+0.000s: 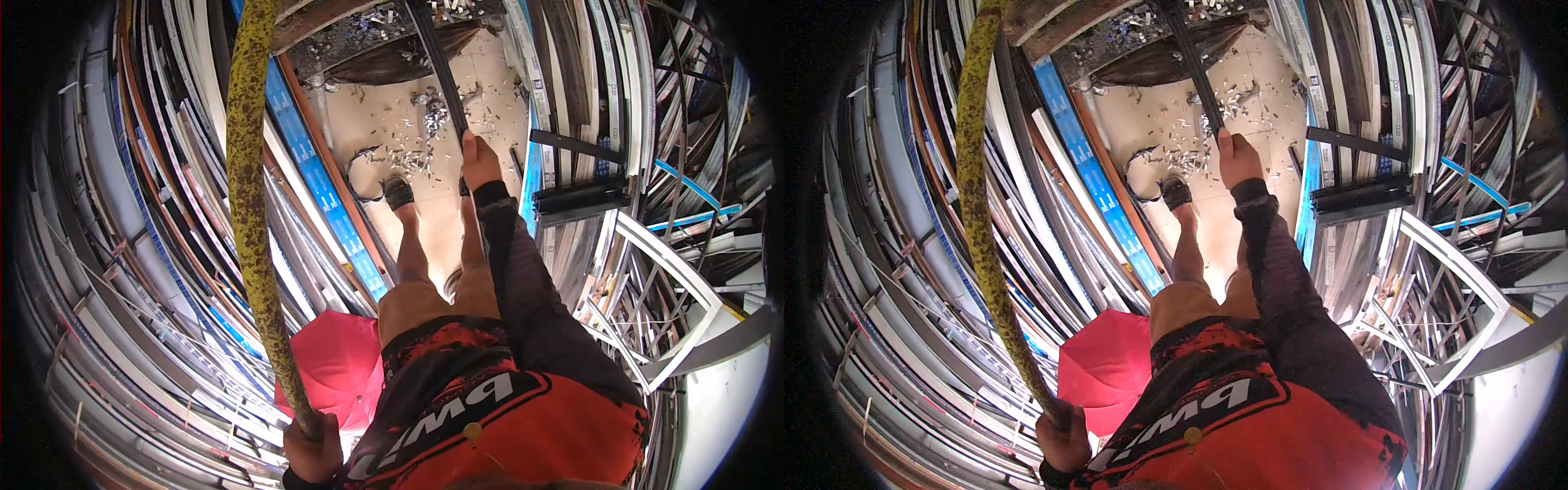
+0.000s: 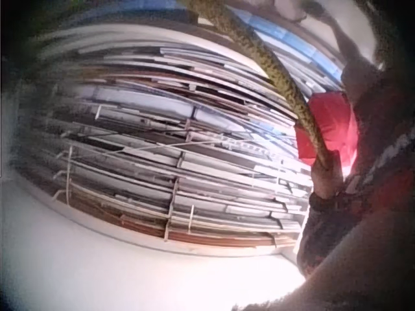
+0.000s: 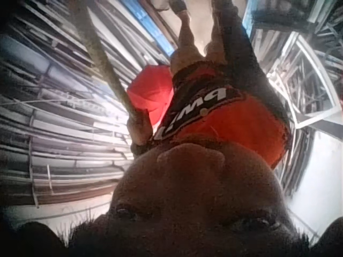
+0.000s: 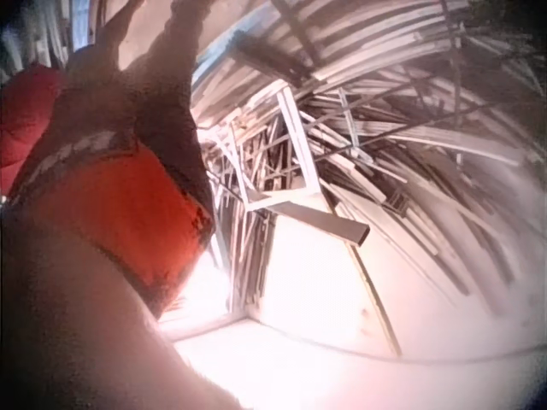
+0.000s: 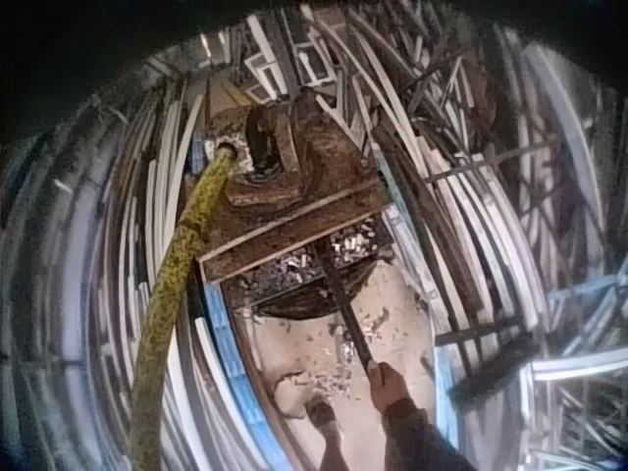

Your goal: The person organizes long metal profiles in a storage area by picking them up and placing them onto racks.

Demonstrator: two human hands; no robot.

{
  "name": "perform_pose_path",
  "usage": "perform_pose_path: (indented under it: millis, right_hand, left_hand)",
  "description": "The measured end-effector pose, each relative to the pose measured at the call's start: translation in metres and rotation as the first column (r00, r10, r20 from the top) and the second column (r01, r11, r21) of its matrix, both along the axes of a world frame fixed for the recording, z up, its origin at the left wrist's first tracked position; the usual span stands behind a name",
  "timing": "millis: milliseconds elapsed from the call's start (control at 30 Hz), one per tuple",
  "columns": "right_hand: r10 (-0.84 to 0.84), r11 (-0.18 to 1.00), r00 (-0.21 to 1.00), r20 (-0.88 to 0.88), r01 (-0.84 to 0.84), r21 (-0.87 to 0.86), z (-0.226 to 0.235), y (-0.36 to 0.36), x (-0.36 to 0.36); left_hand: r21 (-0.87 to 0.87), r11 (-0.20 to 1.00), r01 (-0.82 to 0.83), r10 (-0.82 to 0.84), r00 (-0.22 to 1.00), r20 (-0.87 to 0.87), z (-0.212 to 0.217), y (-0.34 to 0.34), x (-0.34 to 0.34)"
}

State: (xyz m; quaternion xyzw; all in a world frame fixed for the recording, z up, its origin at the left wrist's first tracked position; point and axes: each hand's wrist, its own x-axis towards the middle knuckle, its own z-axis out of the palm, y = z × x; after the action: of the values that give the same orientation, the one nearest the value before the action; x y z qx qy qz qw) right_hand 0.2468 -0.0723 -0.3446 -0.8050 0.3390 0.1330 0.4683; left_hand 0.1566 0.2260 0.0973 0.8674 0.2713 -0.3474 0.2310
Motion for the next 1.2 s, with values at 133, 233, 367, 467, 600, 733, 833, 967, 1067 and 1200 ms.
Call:
perform_pose_path:
  millis: [133, 233, 367, 467, 600, 733, 833, 967, 1067, 1200]
  right_hand:
    - [0.043, 0.991, 0.994, 0.099, -0.030, -0.129, -0.005, -0.010, 0.011]
    - [0.067, 0.997, 0.991, -0.119, -0.062, 0.044, 0.041, -0.010, 0.057]
    - [0.089, 0.995, 0.995, -0.033, -0.091, -0.041, 0.014, -0.007, 0.063]
    - [0.121, 0.989, 0.993, 0.007, -0.120, -0.083, 0.002, -0.013, 0.064]
    - [0.108, 0.990, 0.994, 0.030, -0.105, -0.095, -0.003, -0.020, 0.061]
    - [0.105, 0.994, 0.992, -0.070, -0.105, 0.006, 0.020, -0.001, 0.077]
    - [0.113, 0.993, 0.984, -0.140, -0.116, -0.015, 0.024, -0.011, 0.080]
    - [0.080, 0.955, 0.997, 0.009, -0.079, 0.287, 0.042, -0.032, 0.012]
    - [0.172, 0.894, 0.978, 0.118, -0.206, 0.399, 0.043, -0.063, -0.021]
    - [-0.177, 0.694, 0.980, 0.092, 0.058, 0.718, 0.054, -0.059, -0.015]
  left_hand:
    - [-0.041, 0.994, 0.102, -0.101, 0.995, 0.019, -0.001, 0.002, 0.006]
    - [-0.033, 0.991, 0.128, -0.129, 0.991, -0.030, -0.001, 0.007, 0.004]
    - [-0.048, 0.998, 0.033, -0.037, 0.996, -0.084, 0.000, 0.000, 0.018]
    - [-0.100, 0.994, 0.055, -0.066, 0.991, -0.118, -0.007, 0.008, 0.014]
    - [-0.111, 0.970, 0.215, -0.223, 0.973, -0.058, -0.078, 0.024, -0.015]
    - [-0.061, 0.970, 0.237, -0.190, 0.884, 0.427, -0.329, 0.027, -0.039]
    - [-0.145, 0.970, 0.198, -0.103, 0.865, 0.491, -0.360, 0.012, -0.004]
    - [-0.111, 0.983, 0.143, -0.110, 0.960, 0.259, -0.291, 0.016, -0.032]
    - [-0.049, 0.943, 0.330, -0.306, 0.914, 0.267, -0.164, 0.015, -0.027]
    - [-0.069, 0.985, 0.155, -0.150, 0.985, 0.081, -0.062, 0.009, -0.003]
